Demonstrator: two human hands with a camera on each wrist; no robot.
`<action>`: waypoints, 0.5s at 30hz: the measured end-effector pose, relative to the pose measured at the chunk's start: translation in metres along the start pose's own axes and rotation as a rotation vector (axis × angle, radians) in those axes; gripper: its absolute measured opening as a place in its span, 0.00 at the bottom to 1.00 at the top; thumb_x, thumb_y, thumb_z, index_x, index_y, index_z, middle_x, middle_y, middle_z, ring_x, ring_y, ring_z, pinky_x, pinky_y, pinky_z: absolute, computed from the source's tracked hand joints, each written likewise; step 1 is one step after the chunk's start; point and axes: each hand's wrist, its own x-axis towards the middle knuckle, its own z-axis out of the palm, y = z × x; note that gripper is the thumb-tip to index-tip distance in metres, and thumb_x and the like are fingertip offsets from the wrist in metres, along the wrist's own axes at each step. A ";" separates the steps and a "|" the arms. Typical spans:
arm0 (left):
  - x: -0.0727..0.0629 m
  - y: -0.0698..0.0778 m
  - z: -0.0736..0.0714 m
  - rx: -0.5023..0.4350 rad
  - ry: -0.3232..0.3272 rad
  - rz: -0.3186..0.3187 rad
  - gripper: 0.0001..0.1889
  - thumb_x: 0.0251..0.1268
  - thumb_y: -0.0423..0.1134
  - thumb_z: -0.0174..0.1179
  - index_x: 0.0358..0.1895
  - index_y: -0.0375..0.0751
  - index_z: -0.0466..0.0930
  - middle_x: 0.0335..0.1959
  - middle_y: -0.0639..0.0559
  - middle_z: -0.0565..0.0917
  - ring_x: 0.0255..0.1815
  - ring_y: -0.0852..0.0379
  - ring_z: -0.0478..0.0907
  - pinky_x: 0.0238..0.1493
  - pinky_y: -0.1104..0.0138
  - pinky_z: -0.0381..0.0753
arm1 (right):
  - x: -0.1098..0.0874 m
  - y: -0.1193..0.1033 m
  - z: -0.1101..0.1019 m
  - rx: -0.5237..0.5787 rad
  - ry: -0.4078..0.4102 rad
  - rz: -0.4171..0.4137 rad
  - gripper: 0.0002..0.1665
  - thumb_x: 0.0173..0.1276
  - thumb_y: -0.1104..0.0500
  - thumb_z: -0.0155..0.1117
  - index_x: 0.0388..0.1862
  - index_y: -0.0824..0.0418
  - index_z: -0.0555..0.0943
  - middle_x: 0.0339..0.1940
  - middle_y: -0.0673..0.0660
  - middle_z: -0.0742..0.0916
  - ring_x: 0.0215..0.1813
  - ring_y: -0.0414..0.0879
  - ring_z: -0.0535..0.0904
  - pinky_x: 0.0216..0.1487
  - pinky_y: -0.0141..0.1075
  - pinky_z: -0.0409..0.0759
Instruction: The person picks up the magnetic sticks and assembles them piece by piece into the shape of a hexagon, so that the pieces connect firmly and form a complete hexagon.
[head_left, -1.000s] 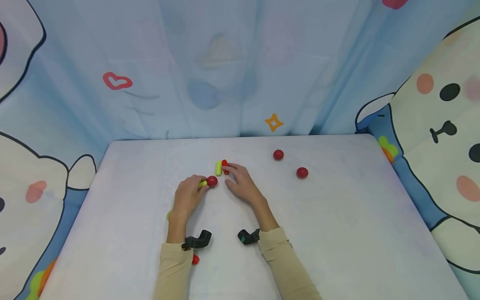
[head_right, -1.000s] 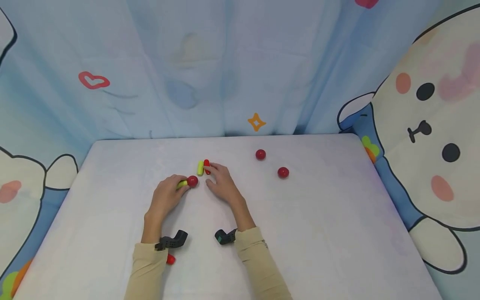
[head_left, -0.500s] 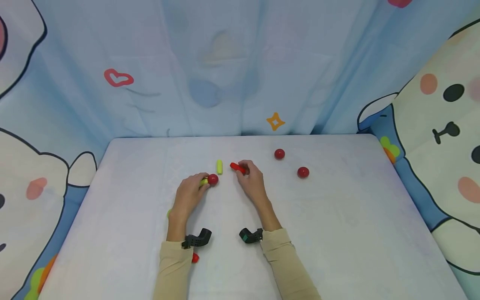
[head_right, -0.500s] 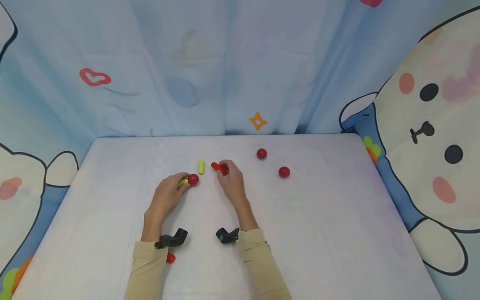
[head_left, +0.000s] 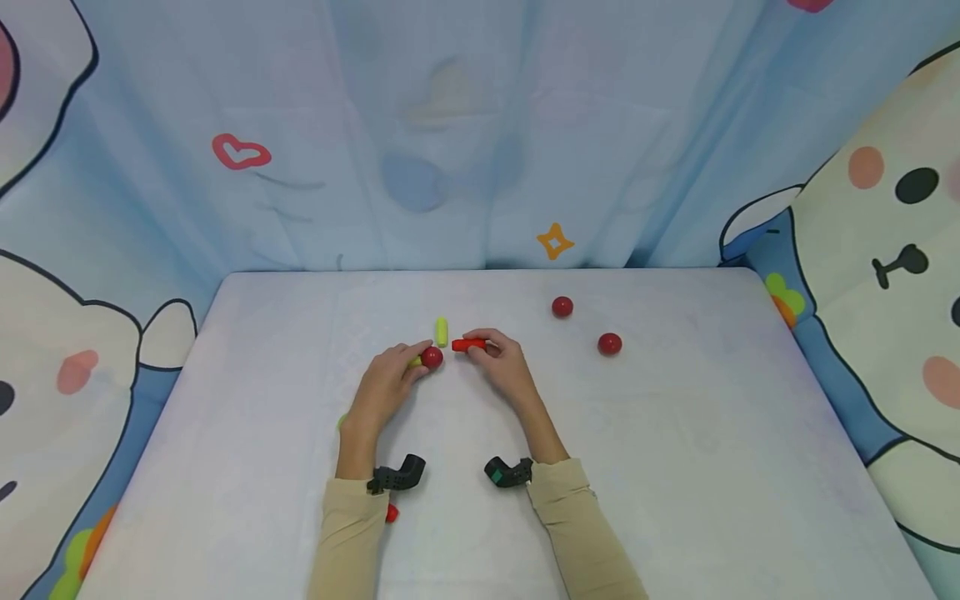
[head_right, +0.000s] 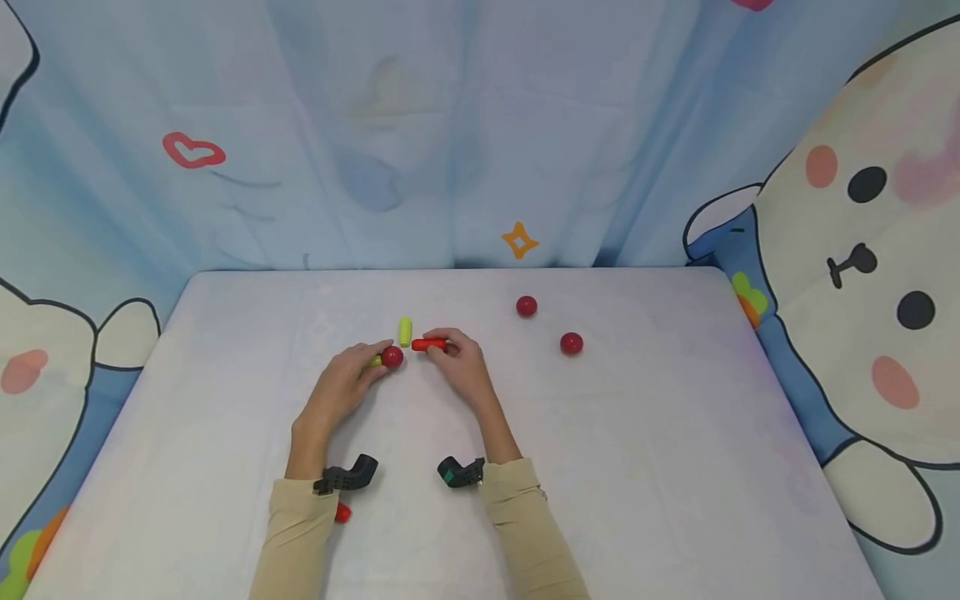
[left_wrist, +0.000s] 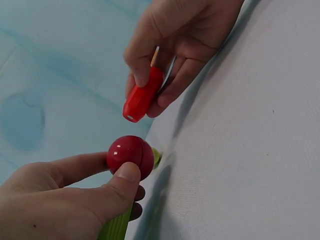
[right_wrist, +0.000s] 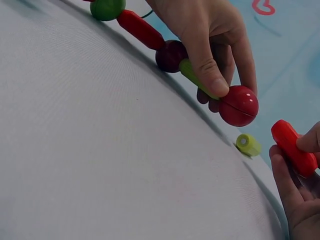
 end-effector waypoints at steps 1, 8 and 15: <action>0.000 0.000 0.000 -0.003 -0.001 0.000 0.24 0.63 0.40 0.64 0.64 0.51 0.75 0.46 0.49 0.84 0.45 0.52 0.78 0.50 0.58 0.78 | 0.000 -0.001 0.000 0.004 -0.009 -0.004 0.14 0.68 0.57 0.61 0.51 0.53 0.82 0.57 0.55 0.83 0.41 0.45 0.79 0.37 0.24 0.76; 0.000 0.001 0.000 -0.004 -0.002 -0.010 0.26 0.61 0.43 0.66 0.64 0.51 0.75 0.48 0.48 0.84 0.48 0.51 0.79 0.53 0.56 0.78 | -0.001 -0.001 0.001 0.001 -0.043 -0.018 0.14 0.68 0.60 0.61 0.52 0.56 0.82 0.57 0.57 0.83 0.44 0.45 0.80 0.44 0.26 0.79; 0.000 0.001 0.001 0.014 0.027 -0.004 0.25 0.61 0.43 0.65 0.63 0.50 0.76 0.46 0.47 0.85 0.45 0.51 0.79 0.50 0.57 0.79 | -0.001 0.001 0.003 0.000 -0.099 -0.058 0.15 0.68 0.61 0.60 0.53 0.59 0.81 0.55 0.60 0.83 0.49 0.47 0.82 0.53 0.32 0.82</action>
